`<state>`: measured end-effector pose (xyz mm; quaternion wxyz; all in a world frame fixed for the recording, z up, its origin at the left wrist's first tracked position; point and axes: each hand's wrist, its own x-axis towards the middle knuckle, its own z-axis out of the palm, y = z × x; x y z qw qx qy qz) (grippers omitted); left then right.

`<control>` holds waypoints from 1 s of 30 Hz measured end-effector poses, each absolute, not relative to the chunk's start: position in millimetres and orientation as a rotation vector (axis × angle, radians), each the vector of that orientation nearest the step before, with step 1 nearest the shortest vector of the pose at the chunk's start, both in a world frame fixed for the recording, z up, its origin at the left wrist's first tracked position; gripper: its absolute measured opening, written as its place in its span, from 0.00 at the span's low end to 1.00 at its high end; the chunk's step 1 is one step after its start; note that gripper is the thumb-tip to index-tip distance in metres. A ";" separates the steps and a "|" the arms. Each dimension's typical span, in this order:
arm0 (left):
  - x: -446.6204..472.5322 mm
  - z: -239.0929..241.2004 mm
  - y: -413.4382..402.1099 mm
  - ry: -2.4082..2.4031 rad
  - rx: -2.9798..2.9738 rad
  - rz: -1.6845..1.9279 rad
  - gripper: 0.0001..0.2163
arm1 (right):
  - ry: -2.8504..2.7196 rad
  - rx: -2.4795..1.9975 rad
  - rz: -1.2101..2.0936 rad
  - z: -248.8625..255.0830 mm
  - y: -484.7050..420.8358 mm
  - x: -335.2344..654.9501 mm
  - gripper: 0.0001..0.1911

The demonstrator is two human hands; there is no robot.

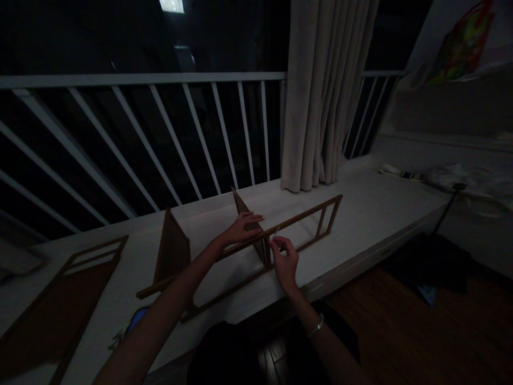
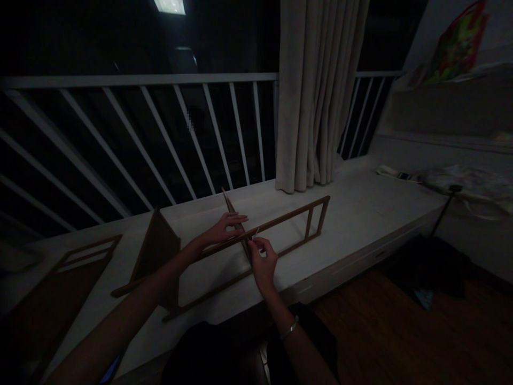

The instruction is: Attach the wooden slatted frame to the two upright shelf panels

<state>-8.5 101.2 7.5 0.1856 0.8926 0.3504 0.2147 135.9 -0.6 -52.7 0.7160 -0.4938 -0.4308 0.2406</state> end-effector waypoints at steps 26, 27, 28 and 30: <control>-7.7 6.3 100.4 1.003 2.486 0.628 0.21 | -0.960 -0.905 0.849 -52.4 -3.7 127.4 0.11; -7.6 6.3 100.5 0.999 2.487 0.627 0.22 | -0.962 -0.891 0.859 -52.4 -3.5 127.4 0.11; -7.5 6.3 100.6 0.994 2.489 0.625 0.22 | -0.968 -0.878 0.861 -52.0 -3.5 127.6 0.11; -7.3 6.3 100.7 0.985 2.496 0.627 0.23 | -0.994 -0.855 0.860 -50.4 -4.1 128.3 0.11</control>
